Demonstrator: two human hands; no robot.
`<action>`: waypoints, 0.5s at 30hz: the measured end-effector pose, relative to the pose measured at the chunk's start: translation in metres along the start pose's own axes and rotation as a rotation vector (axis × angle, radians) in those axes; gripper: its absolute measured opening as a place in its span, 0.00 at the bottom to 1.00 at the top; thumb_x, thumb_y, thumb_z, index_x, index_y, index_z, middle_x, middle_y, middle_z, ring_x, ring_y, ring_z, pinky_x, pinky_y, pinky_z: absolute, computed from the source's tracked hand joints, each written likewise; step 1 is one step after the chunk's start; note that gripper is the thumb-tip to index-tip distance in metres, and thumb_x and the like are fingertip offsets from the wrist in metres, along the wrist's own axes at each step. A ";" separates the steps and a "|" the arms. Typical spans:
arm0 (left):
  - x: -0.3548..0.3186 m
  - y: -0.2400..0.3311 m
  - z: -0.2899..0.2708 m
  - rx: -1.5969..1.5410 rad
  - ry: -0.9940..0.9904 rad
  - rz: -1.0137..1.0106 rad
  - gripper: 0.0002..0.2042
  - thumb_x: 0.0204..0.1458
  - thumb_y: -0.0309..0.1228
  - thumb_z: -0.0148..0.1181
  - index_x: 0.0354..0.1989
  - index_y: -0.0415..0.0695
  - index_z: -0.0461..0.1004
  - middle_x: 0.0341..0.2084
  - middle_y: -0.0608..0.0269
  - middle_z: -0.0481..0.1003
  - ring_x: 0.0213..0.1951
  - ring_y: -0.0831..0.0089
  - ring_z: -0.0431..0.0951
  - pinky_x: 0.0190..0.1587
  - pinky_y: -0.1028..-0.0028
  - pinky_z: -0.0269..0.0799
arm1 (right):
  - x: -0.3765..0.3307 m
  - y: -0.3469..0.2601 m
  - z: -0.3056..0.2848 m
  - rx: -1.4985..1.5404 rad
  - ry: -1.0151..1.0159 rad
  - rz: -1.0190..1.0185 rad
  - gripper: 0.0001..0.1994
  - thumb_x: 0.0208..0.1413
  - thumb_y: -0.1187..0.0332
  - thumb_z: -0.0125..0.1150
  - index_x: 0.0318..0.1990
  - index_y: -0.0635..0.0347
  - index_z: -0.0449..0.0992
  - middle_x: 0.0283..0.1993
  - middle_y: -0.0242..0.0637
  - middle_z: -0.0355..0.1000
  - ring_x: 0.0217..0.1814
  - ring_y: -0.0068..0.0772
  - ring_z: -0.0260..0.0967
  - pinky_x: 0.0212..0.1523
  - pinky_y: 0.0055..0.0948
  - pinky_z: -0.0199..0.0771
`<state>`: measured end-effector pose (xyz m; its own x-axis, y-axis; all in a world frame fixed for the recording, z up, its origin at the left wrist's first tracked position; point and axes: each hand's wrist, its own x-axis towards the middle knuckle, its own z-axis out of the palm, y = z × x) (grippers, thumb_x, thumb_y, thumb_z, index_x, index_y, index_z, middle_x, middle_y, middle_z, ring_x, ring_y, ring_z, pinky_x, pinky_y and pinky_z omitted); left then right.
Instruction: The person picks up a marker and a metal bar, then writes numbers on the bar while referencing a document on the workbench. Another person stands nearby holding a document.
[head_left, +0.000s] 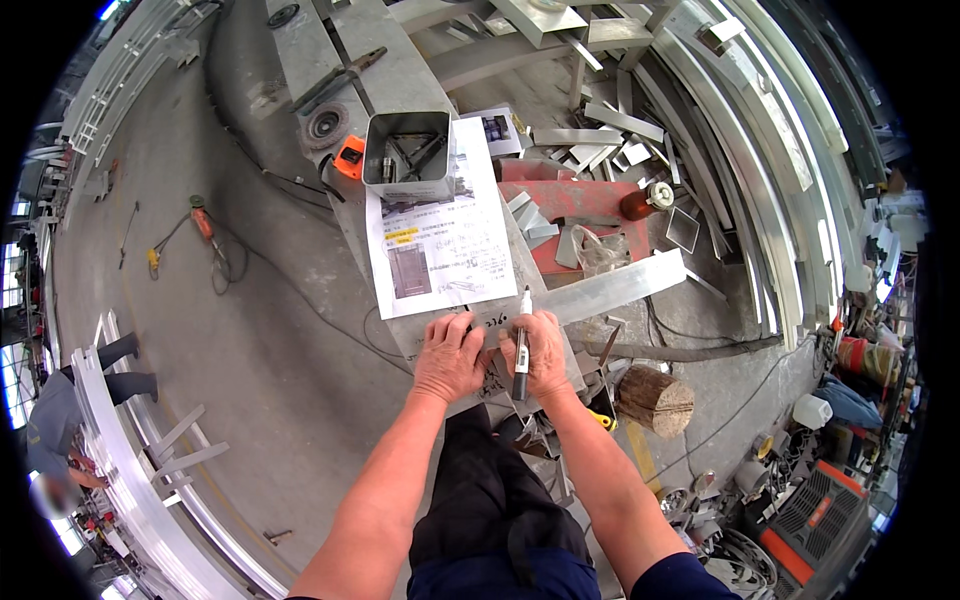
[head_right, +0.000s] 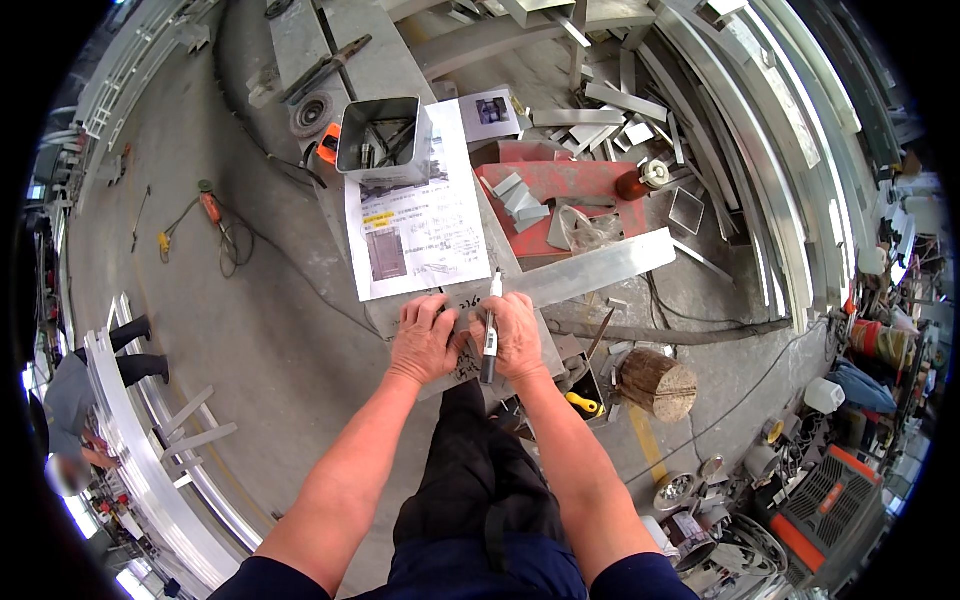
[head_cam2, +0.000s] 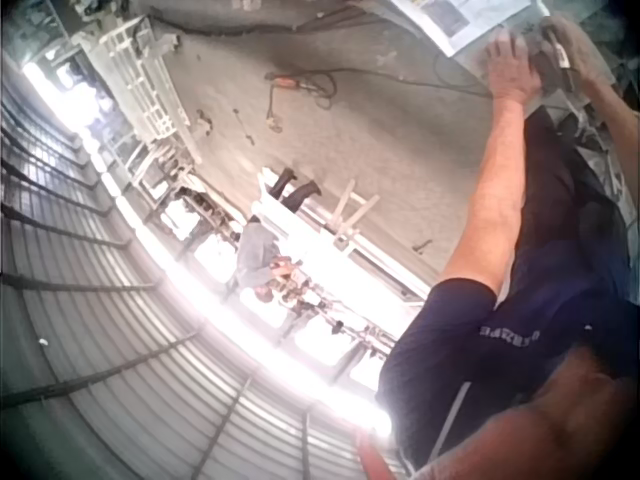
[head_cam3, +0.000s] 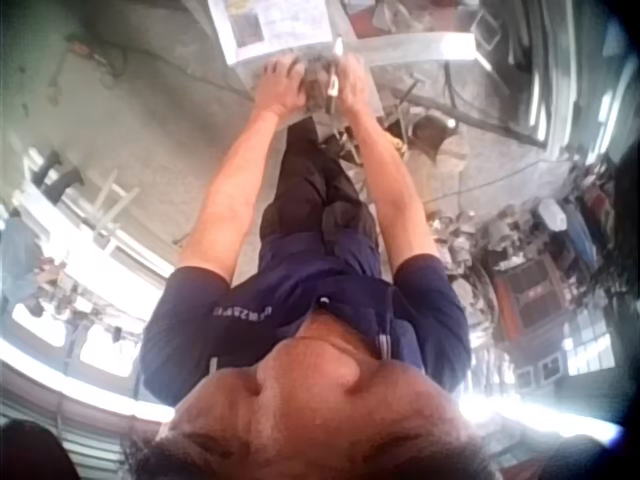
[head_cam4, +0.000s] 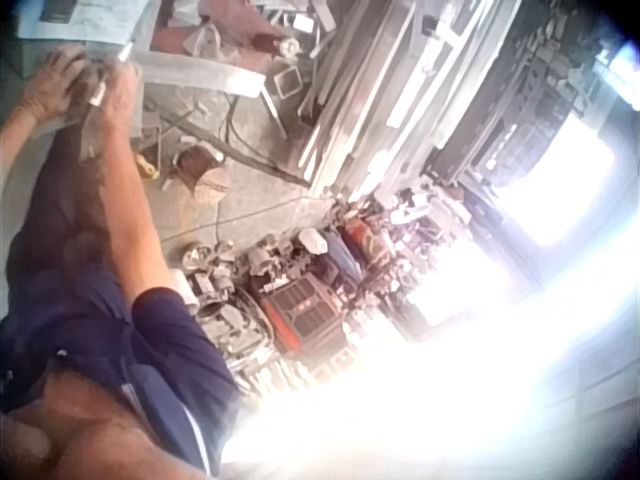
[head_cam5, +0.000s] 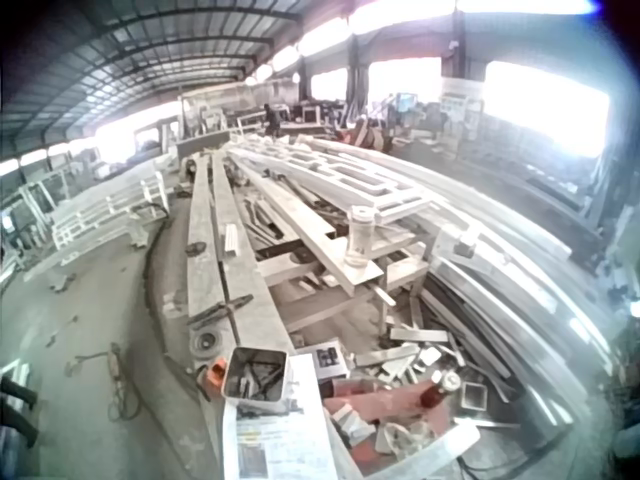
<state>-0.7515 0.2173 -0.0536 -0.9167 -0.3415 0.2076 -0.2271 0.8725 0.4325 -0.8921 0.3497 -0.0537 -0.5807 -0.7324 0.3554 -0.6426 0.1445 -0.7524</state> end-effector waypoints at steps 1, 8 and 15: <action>0.000 0.000 0.000 0.001 -0.001 0.001 0.23 0.46 0.36 0.73 0.50 0.48 0.71 0.55 0.56 0.66 0.56 0.52 0.68 0.60 0.53 0.66 | 0.001 0.000 0.000 -0.001 0.006 -0.006 0.16 0.53 0.71 0.71 0.46 0.54 0.70 0.31 0.37 0.68 0.34 0.47 0.68 0.46 0.44 0.67; 0.000 0.001 -0.002 -0.007 -0.007 -0.017 0.23 0.46 0.36 0.73 0.50 0.48 0.72 0.55 0.57 0.66 0.56 0.52 0.68 0.60 0.53 0.66 | 0.003 -0.004 -0.001 -0.012 0.021 -0.024 0.17 0.52 0.72 0.71 0.46 0.54 0.69 0.31 0.37 0.69 0.33 0.48 0.68 0.45 0.44 0.68; 0.000 0.003 -0.001 -0.020 0.000 -0.026 0.23 0.46 0.35 0.73 0.50 0.49 0.72 0.55 0.57 0.67 0.57 0.52 0.68 0.61 0.53 0.65 | 0.004 -0.004 -0.001 -0.013 0.035 -0.026 0.14 0.56 0.71 0.69 0.45 0.55 0.69 0.30 0.36 0.69 0.32 0.46 0.68 0.44 0.45 0.66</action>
<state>-0.7519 0.2195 -0.0513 -0.9103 -0.3644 0.1964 -0.2446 0.8562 0.4551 -0.8921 0.3467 -0.0490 -0.5805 -0.7124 0.3944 -0.6642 0.1341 -0.7354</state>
